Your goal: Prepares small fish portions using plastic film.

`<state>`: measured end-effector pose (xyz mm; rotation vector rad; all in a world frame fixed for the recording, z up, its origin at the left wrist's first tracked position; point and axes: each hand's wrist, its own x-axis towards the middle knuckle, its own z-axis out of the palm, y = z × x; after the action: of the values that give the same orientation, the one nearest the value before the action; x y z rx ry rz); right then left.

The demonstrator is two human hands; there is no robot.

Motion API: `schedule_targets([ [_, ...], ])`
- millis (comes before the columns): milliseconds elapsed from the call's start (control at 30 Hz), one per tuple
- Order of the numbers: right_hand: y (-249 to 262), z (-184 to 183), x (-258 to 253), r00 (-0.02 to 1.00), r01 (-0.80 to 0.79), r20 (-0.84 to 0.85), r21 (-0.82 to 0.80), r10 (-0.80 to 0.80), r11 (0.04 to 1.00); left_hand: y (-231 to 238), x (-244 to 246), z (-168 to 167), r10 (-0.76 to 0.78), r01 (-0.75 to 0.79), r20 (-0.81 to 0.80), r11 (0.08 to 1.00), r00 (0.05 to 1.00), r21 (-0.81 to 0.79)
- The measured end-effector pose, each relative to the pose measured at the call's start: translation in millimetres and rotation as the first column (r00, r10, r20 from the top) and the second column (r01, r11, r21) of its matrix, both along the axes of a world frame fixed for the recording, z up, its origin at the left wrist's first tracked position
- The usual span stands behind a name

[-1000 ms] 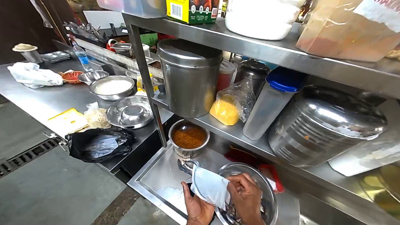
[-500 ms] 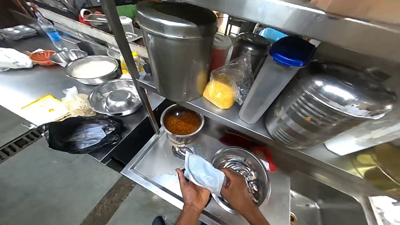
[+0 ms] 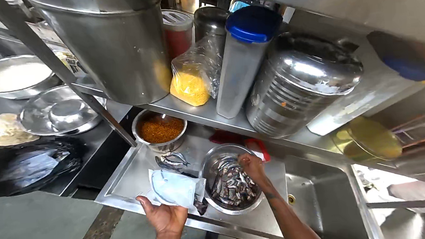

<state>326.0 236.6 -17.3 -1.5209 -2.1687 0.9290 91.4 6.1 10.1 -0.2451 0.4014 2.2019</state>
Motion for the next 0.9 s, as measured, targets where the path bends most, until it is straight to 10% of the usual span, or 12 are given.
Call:
schedule_targets([
  [200,23,-86,-33,0.755,-0.377,0.568,-0.032,0.327,0.925,-12,-1,6,0.051,-0.05,0.005,0.997,0.999,-0.05],
  [367,24,-110,-53,0.649,-0.422,0.674,-0.067,0.352,0.904,-20,-2,11,0.064,-0.061,0.026,0.993,0.998,-0.102],
  [500,33,-95,-46,0.767,-0.343,0.555,-0.069,0.322,0.937,-23,-4,8,0.075,-0.069,0.048,0.991,0.996,-0.114],
  [633,30,-64,-29,0.99,-0.115,0.085,0.004,0.114,0.993,-13,-8,6,0.095,-0.09,0.063,0.992,0.993,-0.089],
  [900,-29,28,4,0.954,-0.129,-0.296,-0.243,0.053,0.961,31,-6,-3,0.007,-0.009,0.082,1.0,0.997,0.023],
])
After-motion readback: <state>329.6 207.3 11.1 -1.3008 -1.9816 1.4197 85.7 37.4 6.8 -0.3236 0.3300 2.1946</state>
